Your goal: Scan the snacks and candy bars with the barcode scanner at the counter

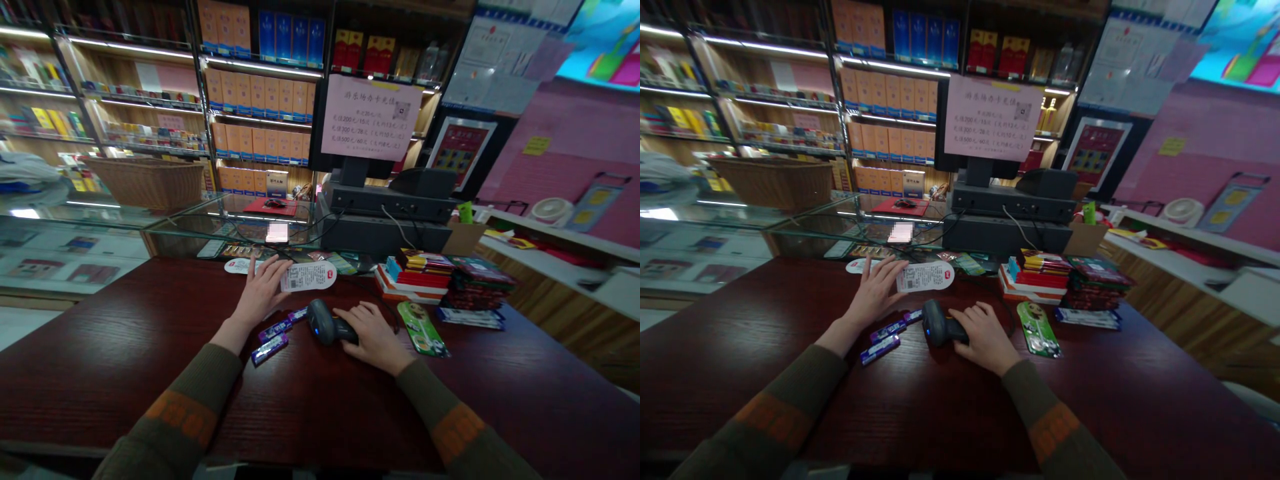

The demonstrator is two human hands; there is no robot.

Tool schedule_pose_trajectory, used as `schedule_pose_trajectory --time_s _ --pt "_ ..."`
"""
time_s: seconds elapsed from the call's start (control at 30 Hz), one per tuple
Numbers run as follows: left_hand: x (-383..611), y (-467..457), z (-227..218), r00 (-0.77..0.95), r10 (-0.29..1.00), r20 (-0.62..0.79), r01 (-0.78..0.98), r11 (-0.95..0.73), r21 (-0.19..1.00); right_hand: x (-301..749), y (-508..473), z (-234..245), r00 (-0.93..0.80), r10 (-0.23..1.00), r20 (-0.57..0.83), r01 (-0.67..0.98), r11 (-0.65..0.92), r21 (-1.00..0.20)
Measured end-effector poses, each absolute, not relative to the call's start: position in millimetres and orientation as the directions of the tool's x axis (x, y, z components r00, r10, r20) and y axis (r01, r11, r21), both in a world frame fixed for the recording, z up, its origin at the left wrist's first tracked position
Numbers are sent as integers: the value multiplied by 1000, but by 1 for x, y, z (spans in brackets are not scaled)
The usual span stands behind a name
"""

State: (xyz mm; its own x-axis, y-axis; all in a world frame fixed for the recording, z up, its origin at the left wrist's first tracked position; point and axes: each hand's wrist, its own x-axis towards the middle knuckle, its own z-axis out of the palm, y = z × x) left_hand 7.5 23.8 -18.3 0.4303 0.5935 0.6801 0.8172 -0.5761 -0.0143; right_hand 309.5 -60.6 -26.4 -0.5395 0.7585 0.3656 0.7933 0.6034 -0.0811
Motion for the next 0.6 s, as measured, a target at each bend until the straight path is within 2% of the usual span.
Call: schedule_pose_trajectory --time_s 0.17,0.37,0.6 --pt "7 24 -18 420 605 677 824 -566 -5 310 -60 -22 -542 759 362 798 600 -64" --pt "7 27 -21 418 602 680 825 -565 -7 306 -54 -1 -544 723 427 781 622 -58" --pt "5 27 -20 425 594 683 822 -569 -16 297 -39 24 -637 665 390 731 682 32"
